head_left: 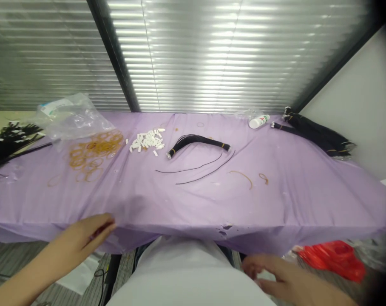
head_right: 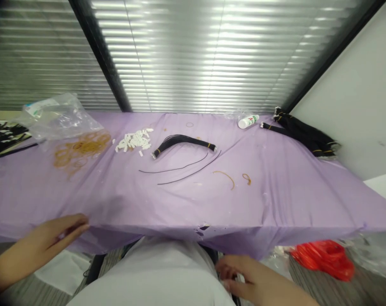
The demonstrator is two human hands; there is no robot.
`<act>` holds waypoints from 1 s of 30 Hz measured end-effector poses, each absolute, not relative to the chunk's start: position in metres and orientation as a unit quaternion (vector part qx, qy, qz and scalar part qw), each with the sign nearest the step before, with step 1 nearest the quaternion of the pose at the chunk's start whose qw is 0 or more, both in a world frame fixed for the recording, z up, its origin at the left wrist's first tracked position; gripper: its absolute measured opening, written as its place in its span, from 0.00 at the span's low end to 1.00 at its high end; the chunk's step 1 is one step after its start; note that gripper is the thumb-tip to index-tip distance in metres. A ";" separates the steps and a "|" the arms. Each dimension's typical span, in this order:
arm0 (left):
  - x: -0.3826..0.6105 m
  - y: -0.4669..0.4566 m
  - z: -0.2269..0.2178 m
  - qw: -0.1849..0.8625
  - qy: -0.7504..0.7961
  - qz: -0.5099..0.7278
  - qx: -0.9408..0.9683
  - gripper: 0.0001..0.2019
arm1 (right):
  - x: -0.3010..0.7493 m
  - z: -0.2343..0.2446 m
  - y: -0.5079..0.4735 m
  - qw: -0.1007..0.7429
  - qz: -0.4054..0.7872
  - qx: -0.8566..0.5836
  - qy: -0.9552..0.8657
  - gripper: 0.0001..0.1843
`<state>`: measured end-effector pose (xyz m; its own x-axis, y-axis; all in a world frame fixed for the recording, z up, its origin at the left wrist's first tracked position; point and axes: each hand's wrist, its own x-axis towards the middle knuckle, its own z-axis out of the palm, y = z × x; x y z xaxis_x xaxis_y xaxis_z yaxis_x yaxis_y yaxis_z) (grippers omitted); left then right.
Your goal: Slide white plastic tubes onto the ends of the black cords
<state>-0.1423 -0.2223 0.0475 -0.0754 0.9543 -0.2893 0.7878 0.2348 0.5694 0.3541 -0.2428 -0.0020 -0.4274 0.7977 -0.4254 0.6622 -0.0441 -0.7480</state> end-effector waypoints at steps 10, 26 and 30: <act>-0.170 -0.194 -0.020 0.064 0.643 0.075 0.759 0.36 | 0.310 0.012 -0.154 0.065 0.075 -0.440 -0.892 0.34; -0.187 -0.194 -0.022 0.034 0.621 0.032 0.783 0.41 | 0.314 0.000 -0.159 0.037 0.034 -0.434 -0.899 0.45; -0.187 -0.191 -0.022 0.034 0.623 0.024 0.781 0.40 | 0.314 0.000 -0.155 0.027 0.052 -0.448 -0.892 0.36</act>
